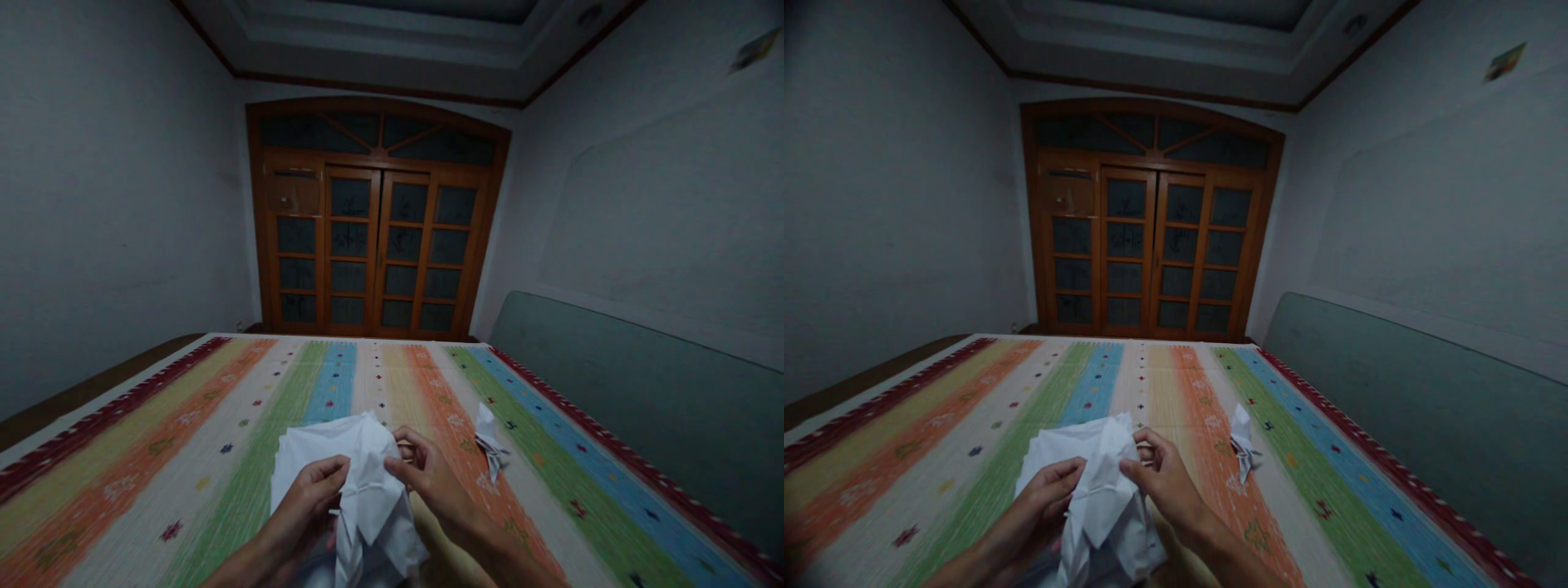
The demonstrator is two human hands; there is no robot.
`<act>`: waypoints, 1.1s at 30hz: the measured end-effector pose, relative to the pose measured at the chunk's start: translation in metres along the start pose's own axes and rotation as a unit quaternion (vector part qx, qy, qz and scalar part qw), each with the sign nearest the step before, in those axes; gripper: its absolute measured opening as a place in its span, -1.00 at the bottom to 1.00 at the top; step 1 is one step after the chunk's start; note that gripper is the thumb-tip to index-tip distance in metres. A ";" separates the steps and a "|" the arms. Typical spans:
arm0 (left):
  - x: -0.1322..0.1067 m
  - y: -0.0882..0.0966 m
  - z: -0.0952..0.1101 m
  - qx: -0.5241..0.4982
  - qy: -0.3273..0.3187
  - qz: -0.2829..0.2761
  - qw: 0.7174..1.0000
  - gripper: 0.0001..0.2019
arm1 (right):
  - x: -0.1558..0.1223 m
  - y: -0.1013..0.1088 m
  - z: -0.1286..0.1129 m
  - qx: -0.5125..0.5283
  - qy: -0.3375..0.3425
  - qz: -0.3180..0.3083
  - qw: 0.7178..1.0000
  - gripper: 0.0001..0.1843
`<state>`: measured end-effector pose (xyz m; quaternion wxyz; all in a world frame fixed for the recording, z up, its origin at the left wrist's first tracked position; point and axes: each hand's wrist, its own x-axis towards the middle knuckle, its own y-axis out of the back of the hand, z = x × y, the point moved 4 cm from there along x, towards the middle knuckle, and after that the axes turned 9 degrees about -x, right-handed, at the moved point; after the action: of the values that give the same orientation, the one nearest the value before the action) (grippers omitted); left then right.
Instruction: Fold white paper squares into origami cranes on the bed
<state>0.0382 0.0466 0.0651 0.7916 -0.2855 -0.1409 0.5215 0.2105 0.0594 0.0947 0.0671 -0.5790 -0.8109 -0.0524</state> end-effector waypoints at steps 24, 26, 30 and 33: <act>0.000 0.008 0.007 0.243 -0.124 0.087 0.958 -0.41 | -0.008 -0.011 -0.013 0.027 0.008 -0.023 0.999 -0.47; -0.001 0.005 0.009 0.244 -0.139 0.083 0.956 -0.44 | -0.007 -0.013 -0.016 0.018 0.030 -0.042 0.998 -0.44; -0.004 0.003 0.015 0.270 -0.172 0.084 0.944 -0.44 | -0.010 -0.021 -0.017 -0.017 0.065 -0.113 0.991 -0.18; -0.007 0.004 0.017 0.291 -0.190 0.072 0.935 -0.45 | -0.013 -0.014 -0.003 -0.139 0.085 -0.077 0.984 -0.26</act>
<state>0.0236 0.0468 0.0767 0.7590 0.0519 -0.1097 0.6396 0.2016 0.0424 0.0956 0.0509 -0.5115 -0.8294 -0.2187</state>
